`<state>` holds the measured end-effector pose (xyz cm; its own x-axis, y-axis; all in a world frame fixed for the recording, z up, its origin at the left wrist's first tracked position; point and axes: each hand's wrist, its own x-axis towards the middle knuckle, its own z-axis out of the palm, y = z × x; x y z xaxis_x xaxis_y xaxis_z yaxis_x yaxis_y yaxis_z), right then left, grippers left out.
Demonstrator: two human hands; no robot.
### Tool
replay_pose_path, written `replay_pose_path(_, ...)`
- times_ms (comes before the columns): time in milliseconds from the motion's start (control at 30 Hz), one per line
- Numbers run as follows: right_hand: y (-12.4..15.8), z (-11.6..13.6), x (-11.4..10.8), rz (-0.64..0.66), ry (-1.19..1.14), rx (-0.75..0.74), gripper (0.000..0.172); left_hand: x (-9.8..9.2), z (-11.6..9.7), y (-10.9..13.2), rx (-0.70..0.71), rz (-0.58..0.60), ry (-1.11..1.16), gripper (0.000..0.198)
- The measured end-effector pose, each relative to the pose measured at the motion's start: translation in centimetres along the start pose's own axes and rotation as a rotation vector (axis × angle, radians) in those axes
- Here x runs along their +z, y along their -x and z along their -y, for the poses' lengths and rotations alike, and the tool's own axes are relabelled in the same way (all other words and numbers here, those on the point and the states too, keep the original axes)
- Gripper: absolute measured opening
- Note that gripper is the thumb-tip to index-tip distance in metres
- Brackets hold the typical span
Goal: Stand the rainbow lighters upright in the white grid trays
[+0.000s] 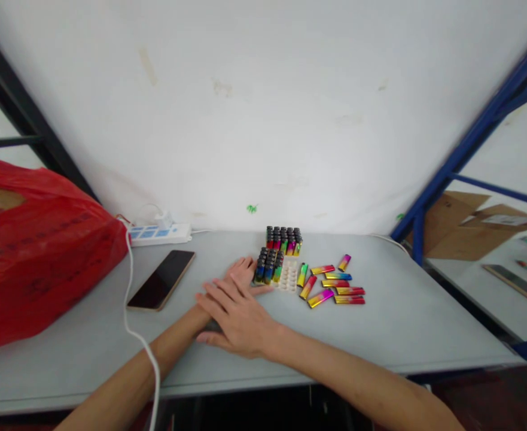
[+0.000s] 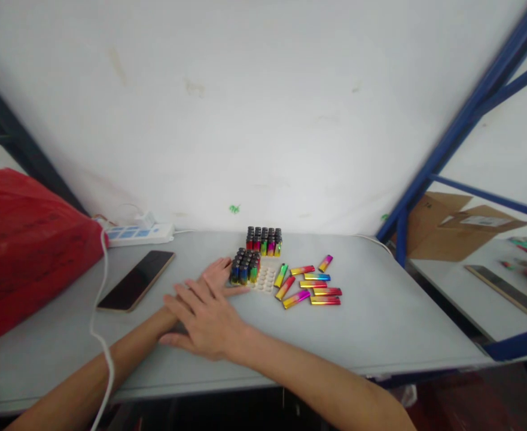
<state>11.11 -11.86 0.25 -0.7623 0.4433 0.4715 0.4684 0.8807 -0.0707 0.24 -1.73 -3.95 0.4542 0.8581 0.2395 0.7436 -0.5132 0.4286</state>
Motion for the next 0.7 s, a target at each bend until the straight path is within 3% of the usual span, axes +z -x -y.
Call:
replay_pose_path(100, -0.7, 2.1, 0.2, 0.03, 0.019, -0.103, 0.075, -1.1, -0.8, 0.2, -0.003, 0.051, -0.131, 0.069)
replay_pose_path(267, -0.6, 4.5, -0.8, 0.059, 0.073, -0.191, 0.059, -2.2, -1.3, 0.5, 0.052, 0.042, -0.14, 0.064)
replay_pose_path(400, 1.1, 2.8, -2.0, 0.068, 0.038, -0.065, 0.061, -1.8, -0.6, 0.0, 0.044, 0.075, -0.162, 0.062)
replay_pose_path(533, 5.1, 0.3, -3.0, 0.08, 0.009, 0.077, 0.066, -1.6, 0.0, -0.3, 0.075, 0.061, -0.153, 0.054)
replay_pose_path(700, 10.7, -1.4, -5.5, 0.03, -0.028, 0.278, 0.04, -2.5, -0.4, 0.2, 0.079, 0.082, -0.077, 0.051)
